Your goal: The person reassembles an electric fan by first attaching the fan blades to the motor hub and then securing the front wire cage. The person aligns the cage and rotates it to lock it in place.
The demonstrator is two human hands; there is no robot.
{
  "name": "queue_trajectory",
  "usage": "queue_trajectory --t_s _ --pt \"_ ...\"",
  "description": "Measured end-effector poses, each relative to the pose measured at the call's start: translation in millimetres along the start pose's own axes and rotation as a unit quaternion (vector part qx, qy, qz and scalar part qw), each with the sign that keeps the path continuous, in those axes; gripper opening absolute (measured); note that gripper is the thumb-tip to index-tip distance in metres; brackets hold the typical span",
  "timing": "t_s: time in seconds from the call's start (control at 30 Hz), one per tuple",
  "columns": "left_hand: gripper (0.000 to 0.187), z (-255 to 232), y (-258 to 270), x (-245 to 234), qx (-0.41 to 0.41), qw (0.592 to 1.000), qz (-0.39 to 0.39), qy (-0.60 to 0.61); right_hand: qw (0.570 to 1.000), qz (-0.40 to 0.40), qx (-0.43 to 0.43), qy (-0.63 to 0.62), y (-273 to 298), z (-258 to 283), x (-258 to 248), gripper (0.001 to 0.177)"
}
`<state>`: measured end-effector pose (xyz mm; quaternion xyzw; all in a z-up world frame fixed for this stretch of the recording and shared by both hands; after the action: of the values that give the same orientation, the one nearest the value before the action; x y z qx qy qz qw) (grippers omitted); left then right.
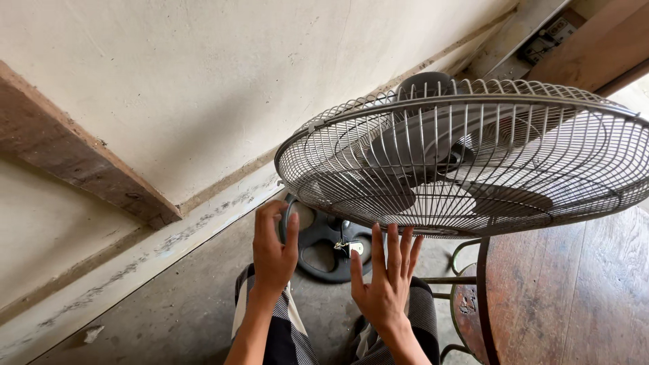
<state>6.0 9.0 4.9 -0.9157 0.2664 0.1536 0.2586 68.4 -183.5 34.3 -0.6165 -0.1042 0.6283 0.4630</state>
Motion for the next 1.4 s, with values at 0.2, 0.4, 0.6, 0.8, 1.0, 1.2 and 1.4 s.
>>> queue_trajectory --t_s 0.2,0.4,0.6,0.8,1.0,1.2,1.4 --pt "0.034 -29 -4 -6 0.203 0.968 -0.118 -0.083 0.999 -0.033 0.000 -0.041 2 1 -12 0.055" --pt "0.057 -74 -30 4 0.359 0.894 -0.164 -0.213 0.993 -0.104 -0.052 -0.009 -36 -28 -52 0.061" --pt "0.063 -117 -63 2 0.378 0.893 -0.121 -0.213 0.989 -0.089 -0.082 0.084 -86 -48 -81 0.070" --pt "0.074 -140 -105 -12 0.344 0.920 -0.090 -0.165 0.982 -0.076 -0.106 0.136 -122 -63 -94 0.067" --pt "0.079 -143 -113 -13 0.373 0.908 -0.095 -0.165 0.977 -0.087 -0.120 0.152 -153 -58 -104 0.062" --pt "0.079 -132 -104 -12 0.348 0.924 -0.090 -0.127 0.976 -0.075 -0.137 0.153 -193 -46 -116 0.063" --pt "0.078 -106 -105 -20 0.242 0.969 -0.052 -0.014 0.973 -0.092 -0.143 0.153 -206 -37 -113 0.066"
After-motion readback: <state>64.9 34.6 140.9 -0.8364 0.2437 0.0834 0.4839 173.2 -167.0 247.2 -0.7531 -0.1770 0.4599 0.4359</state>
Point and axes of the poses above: each hand's wrist, its own y-axis away from the middle knuckle, its own x-axis out of the palm, z = x × y, the point moved 1 cm from there along -y, towards the middle knuckle, and after that the axes turned 14 degrees about -y, right-handed, at the moved point
